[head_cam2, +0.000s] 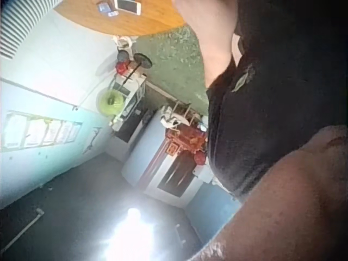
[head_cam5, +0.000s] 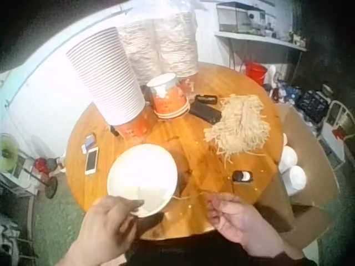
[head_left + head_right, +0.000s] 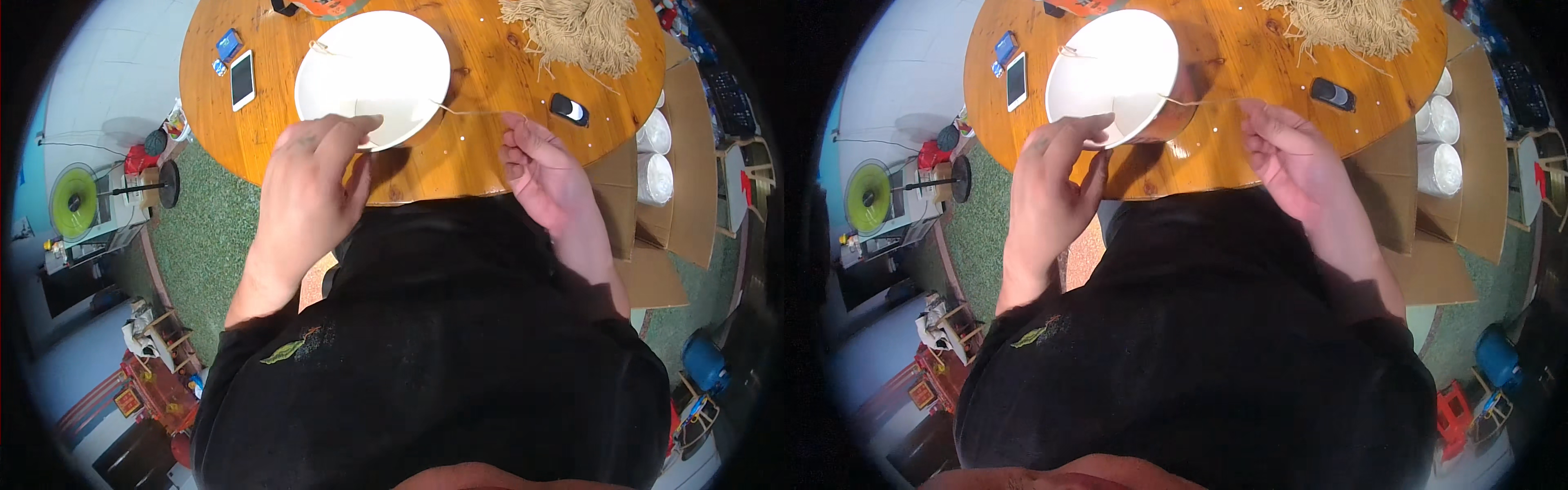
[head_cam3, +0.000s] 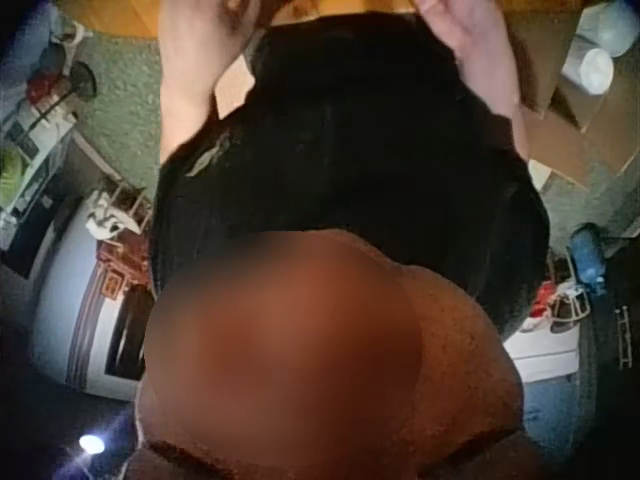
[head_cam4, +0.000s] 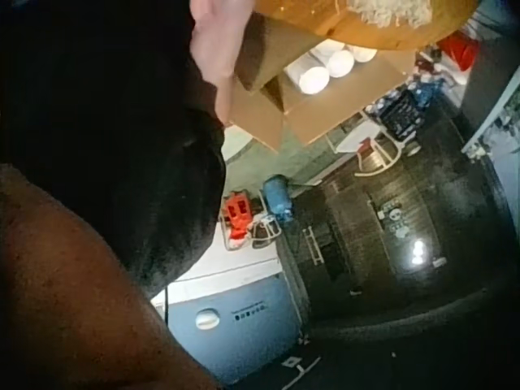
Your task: Attaching plastic handles to decorative buckets and stacking them.
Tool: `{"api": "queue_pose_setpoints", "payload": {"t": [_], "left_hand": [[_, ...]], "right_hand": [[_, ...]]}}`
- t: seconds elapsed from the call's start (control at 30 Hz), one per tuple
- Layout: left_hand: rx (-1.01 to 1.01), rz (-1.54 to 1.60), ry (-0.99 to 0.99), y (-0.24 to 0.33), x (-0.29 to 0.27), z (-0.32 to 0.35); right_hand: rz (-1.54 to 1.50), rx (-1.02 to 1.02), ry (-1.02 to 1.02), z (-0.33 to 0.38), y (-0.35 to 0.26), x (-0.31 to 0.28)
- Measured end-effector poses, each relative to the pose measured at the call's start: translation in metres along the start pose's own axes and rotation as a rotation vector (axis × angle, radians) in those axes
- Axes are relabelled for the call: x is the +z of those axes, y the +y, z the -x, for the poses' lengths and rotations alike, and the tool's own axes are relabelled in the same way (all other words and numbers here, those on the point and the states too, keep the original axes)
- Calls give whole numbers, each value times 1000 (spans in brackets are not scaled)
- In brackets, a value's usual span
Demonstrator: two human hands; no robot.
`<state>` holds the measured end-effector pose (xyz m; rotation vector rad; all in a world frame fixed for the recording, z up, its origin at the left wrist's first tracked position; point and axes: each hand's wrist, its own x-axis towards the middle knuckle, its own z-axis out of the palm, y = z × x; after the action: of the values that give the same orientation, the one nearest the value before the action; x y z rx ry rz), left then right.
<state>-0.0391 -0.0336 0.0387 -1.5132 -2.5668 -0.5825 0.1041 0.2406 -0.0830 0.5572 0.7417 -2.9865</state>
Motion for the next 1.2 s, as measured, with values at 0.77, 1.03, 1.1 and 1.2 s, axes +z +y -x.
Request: {"api": "queue_pose_setpoints", "payload": {"t": [0.77,1.03,1.1,1.2], "left_hand": [[67,590,160,54,43,-23],[-405,1126,-176,61,32,-12],[-454,1194,-228,62,30,-10],[-537,1404,-247,62,35,-6]], "right_hand": [[-204,-149,-461,5,55,43],[16,-322,-429,7,57,44],[62,-342,-430,7,57,43],[127,-369,-456,7,58,36]]}}
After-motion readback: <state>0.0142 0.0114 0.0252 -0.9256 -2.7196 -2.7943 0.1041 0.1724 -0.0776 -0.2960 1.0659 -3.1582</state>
